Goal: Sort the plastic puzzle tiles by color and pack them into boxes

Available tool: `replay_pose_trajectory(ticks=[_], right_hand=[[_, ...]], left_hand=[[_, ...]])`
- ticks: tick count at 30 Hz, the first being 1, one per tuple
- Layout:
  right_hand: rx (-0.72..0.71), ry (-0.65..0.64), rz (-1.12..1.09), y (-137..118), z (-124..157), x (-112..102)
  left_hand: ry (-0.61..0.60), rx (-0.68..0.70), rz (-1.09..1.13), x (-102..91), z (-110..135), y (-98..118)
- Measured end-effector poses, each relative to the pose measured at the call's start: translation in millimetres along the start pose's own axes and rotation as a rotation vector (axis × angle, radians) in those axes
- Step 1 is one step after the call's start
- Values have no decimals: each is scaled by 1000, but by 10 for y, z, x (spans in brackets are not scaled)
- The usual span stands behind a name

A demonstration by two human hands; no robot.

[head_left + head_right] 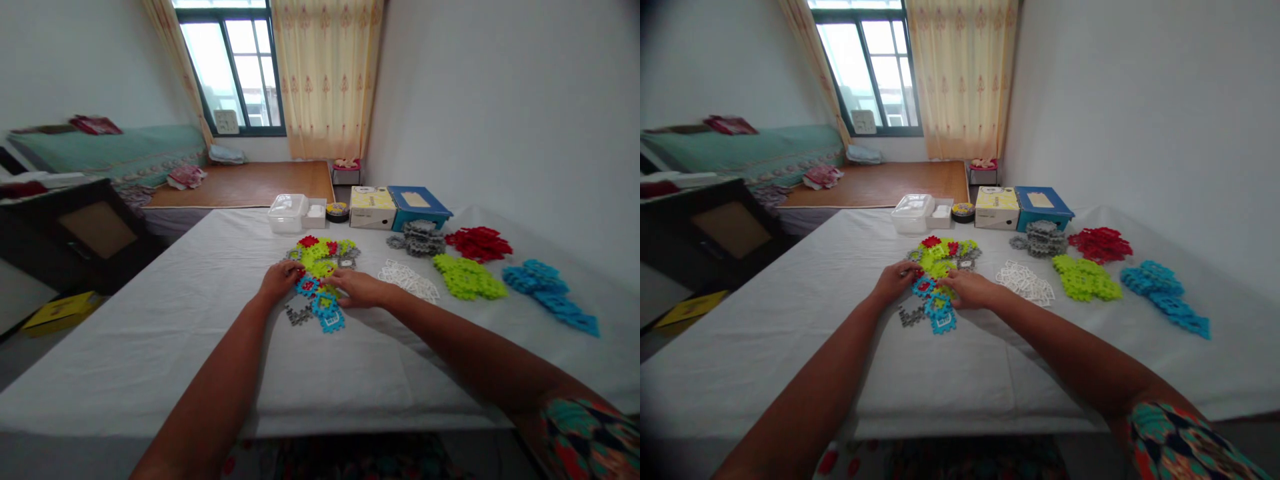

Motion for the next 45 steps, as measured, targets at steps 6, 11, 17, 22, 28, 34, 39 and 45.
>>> replay_pose_trajectory(ticks=[6, 11, 17, 22, 28, 34, 39, 45], right_hand=[[22, 98, -9, -5, 82, -25], [147, 120, 132, -37, 313, -128], [380, 300, 126, 649, 1163, -332], [730, 410, 98, 1642, 2247, -587], [834, 415, 101, 2024, 2824, -684], [653, 515, 194, 1832, 2222, -597], [188, 375, 9, 940, 1079, -285], [210, 208, 46, 446, 18, -49]], left_hand=[[11, -13, 14, 3, -8, -76], [21, -40, 23, -5, -26, -156], [15, -54, 6, -23, -38, -209], [-17, -68, -43, -4, -51, -228], [-28, -56, -107, -15, -67, -165], [-35, -41, -98, -10, -41, -67], [-30, -27, -80, 6, -31, -51], [-25, 4, -39, 27, -12, -102]])
Point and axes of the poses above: each hand's wrist, its own z-axis away from the middle knuckle, its own x-axis out of the palm, y = z × x, the point moved 5 cm from there along -z, towards the middle knuckle, and after that the axes turned 3 degrees about z, right-handed, at the moved point
